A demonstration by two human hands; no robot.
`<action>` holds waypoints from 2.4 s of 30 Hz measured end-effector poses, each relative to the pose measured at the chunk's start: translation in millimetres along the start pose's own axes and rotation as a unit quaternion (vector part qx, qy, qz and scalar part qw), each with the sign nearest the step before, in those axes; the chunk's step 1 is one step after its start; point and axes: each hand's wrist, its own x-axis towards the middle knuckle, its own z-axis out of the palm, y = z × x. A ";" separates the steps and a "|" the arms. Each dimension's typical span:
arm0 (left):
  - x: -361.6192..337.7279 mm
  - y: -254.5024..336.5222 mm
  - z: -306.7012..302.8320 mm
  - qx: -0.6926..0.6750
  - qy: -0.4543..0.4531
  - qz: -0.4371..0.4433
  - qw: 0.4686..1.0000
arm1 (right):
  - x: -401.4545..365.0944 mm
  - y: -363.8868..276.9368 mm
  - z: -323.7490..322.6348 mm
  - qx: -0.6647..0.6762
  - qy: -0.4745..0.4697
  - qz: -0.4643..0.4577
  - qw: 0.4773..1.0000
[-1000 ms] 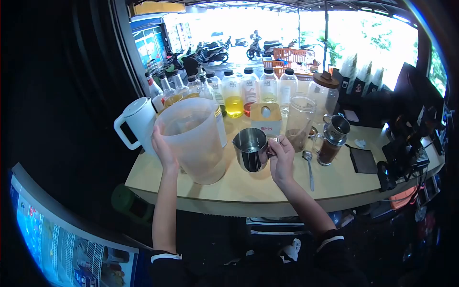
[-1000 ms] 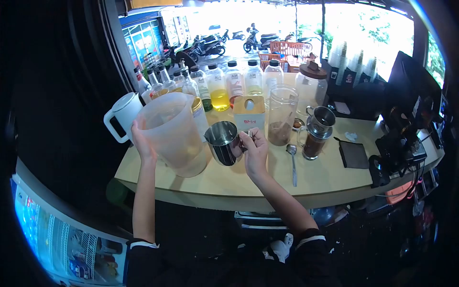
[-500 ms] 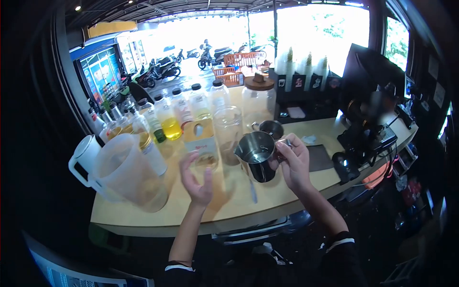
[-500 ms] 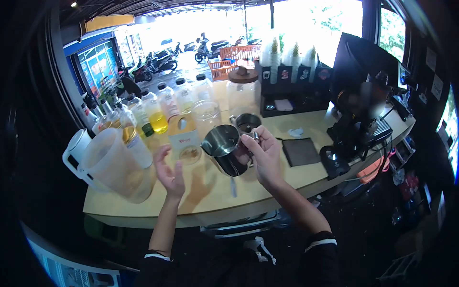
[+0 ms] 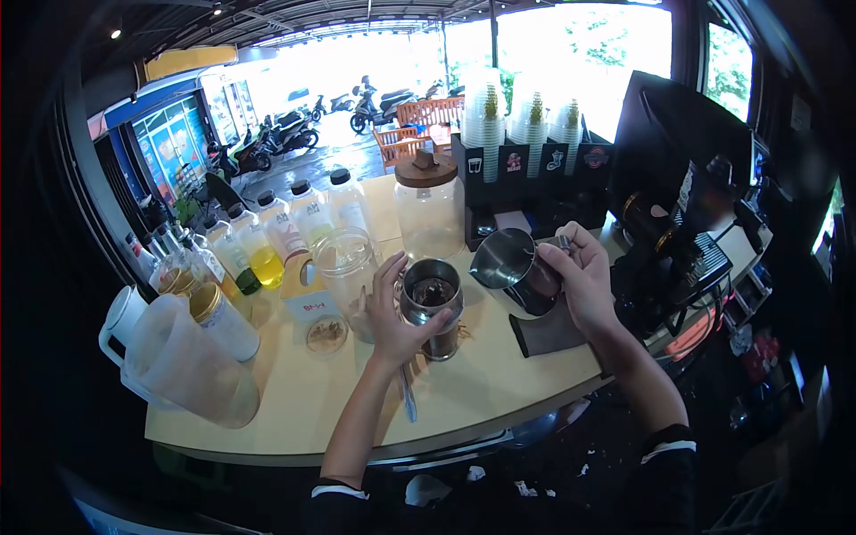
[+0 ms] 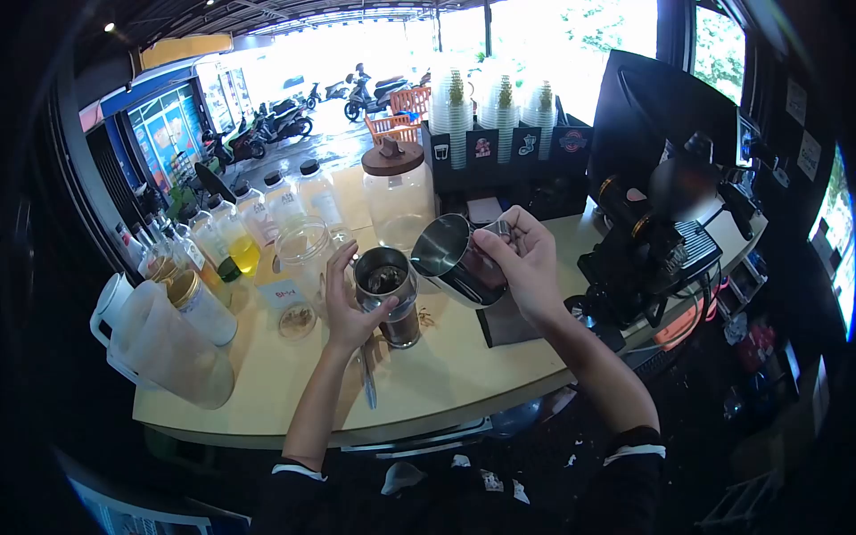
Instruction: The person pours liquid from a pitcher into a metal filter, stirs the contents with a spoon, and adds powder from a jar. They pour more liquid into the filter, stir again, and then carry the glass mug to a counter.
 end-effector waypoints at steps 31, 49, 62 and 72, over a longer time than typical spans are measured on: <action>-22.3 -30.9 10.7 -0.109 -0.003 -0.102 0.989 | 79.7 15.7 38.9 -0.176 -0.193 0.034 0.965; -22.0 -26.4 8.3 -0.102 -0.010 -0.099 0.990 | 76.1 -2.4 40.4 -0.172 -0.177 0.029 0.969; -23.2 -29.9 10.9 -0.114 0.007 -0.091 0.989 | 83.2 20.1 48.5 -0.222 -0.193 -0.022 0.956; -22.5 -28.7 9.1 -0.115 -0.009 -0.096 0.989 | 86.7 24.7 48.6 -0.238 -0.184 -0.033 0.953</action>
